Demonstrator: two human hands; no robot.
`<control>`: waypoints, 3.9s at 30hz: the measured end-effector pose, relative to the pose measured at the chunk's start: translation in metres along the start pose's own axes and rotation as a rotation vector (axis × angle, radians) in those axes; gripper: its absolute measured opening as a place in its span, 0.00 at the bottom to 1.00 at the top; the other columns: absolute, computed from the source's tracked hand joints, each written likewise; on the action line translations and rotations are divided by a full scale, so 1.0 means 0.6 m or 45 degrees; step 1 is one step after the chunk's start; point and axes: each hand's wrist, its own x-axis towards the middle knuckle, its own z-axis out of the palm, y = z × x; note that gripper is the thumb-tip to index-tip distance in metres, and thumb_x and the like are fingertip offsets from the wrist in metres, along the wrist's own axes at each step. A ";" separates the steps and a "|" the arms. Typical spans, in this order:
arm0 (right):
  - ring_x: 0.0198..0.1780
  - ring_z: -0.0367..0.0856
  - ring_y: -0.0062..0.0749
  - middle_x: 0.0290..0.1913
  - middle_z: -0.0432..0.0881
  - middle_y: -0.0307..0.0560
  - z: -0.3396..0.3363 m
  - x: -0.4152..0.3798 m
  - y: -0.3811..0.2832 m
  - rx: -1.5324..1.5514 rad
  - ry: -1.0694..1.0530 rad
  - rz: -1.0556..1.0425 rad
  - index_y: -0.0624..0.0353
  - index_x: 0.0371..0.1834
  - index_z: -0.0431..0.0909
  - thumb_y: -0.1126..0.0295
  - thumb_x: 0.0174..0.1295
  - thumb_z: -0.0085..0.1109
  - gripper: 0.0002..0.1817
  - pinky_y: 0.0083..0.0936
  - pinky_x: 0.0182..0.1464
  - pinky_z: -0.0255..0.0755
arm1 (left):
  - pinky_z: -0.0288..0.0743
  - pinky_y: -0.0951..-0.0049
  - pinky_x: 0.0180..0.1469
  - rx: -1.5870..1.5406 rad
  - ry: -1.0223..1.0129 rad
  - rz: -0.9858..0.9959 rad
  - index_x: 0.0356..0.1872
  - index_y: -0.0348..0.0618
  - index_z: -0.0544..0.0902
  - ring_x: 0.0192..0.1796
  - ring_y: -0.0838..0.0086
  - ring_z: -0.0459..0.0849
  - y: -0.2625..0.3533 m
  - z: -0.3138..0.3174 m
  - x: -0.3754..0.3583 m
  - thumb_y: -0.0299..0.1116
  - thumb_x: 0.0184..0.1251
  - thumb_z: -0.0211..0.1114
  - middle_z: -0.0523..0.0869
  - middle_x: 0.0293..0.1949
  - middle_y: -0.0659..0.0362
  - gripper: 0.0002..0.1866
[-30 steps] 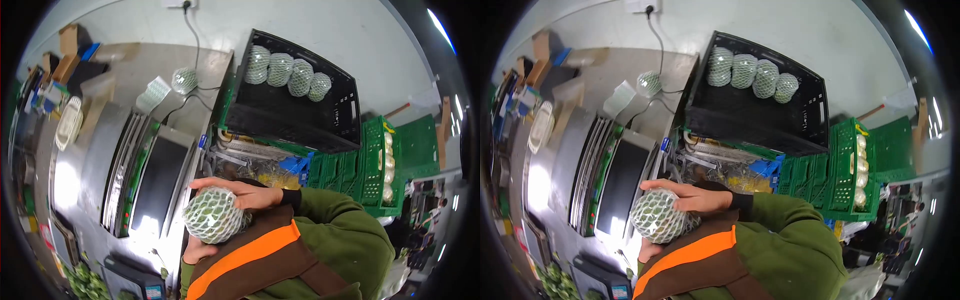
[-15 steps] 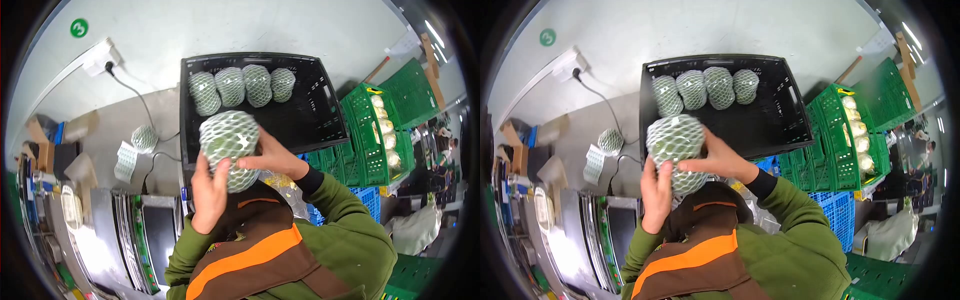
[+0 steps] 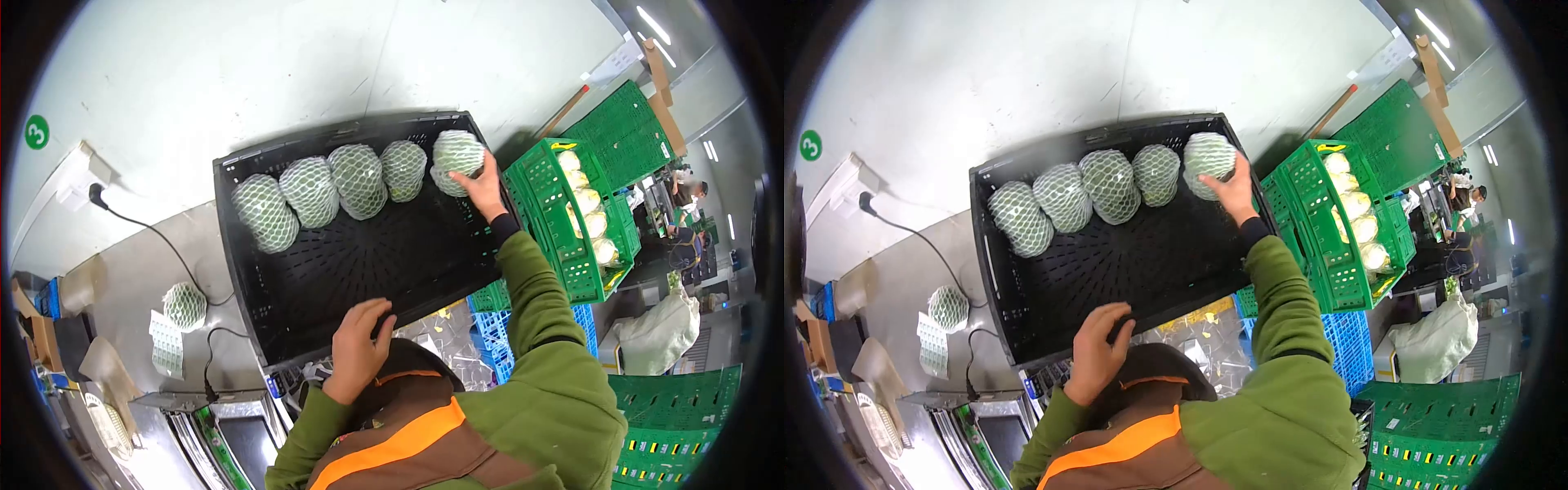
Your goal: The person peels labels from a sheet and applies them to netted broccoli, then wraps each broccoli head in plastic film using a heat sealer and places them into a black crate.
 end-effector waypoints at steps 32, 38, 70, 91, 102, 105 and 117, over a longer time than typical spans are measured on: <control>0.58 0.80 0.54 0.57 0.79 0.62 0.070 0.000 -0.026 -0.206 0.129 0.390 0.66 0.67 0.62 0.55 0.42 0.83 0.52 0.40 0.59 0.74 | 0.58 0.48 0.72 1.067 -0.294 0.794 0.66 0.43 0.72 0.78 0.63 0.58 -0.207 0.210 0.420 0.31 0.68 0.55 0.66 0.73 0.56 0.24; 0.73 0.65 0.56 0.72 0.64 0.66 0.092 -0.001 0.048 0.038 -0.051 0.312 0.67 0.75 0.52 0.51 0.49 0.77 0.57 0.39 0.73 0.60 | 0.52 0.46 0.76 0.948 -0.447 0.535 0.69 0.41 0.69 0.81 0.61 0.51 -0.188 0.218 0.429 0.29 0.62 0.65 0.58 0.78 0.58 0.32; 0.69 0.66 0.67 0.66 0.67 0.76 0.127 -0.026 -0.106 -0.185 0.015 0.967 0.64 0.78 0.46 0.56 0.57 0.68 0.52 0.45 0.71 0.62 | 0.56 0.51 0.75 0.539 -0.561 0.582 0.71 0.40 0.66 0.77 0.50 0.58 -0.120 0.110 0.406 0.26 0.57 0.70 0.61 0.75 0.47 0.38; 0.47 0.82 0.24 0.48 0.82 0.45 0.375 -0.757 -0.995 1.345 -2.056 -0.507 0.65 0.55 0.77 0.74 0.71 0.58 0.13 0.21 0.51 0.76 | 0.79 0.74 0.34 0.611 1.924 -0.319 0.41 0.40 0.86 0.31 0.71 0.86 0.166 -0.281 -0.594 0.27 0.63 0.70 0.87 0.33 0.57 0.07; 0.41 0.84 0.20 0.40 0.87 0.40 0.221 -1.279 -1.095 1.099 -3.117 -1.026 0.65 0.47 0.83 0.74 0.66 0.62 0.09 0.18 0.46 0.77 | 0.77 0.81 0.38 0.107 3.006 -0.825 0.42 0.35 0.85 0.33 0.83 0.84 0.142 -0.135 -0.970 0.26 0.69 0.66 0.87 0.31 0.62 0.06; 0.41 0.85 0.22 0.41 0.87 0.41 0.200 -1.343 -1.094 0.960 -3.271 -1.028 0.65 0.49 0.83 0.73 0.66 0.63 0.11 0.19 0.46 0.77 | 0.78 0.81 0.39 0.033 3.043 -0.818 0.42 0.33 0.85 0.34 0.82 0.84 0.166 -0.136 -1.011 0.26 0.69 0.66 0.87 0.31 0.61 0.06; 0.58 0.79 0.33 0.57 0.79 0.52 0.159 -1.588 -1.145 0.263 -3.495 -0.294 0.64 0.69 0.68 0.61 0.66 0.66 0.31 0.28 0.56 0.75 | 0.61 0.54 0.69 1.935 3.326 -1.327 0.59 0.37 0.73 0.65 0.53 0.71 0.334 -0.267 -1.226 0.24 0.56 0.71 0.72 0.62 0.45 0.28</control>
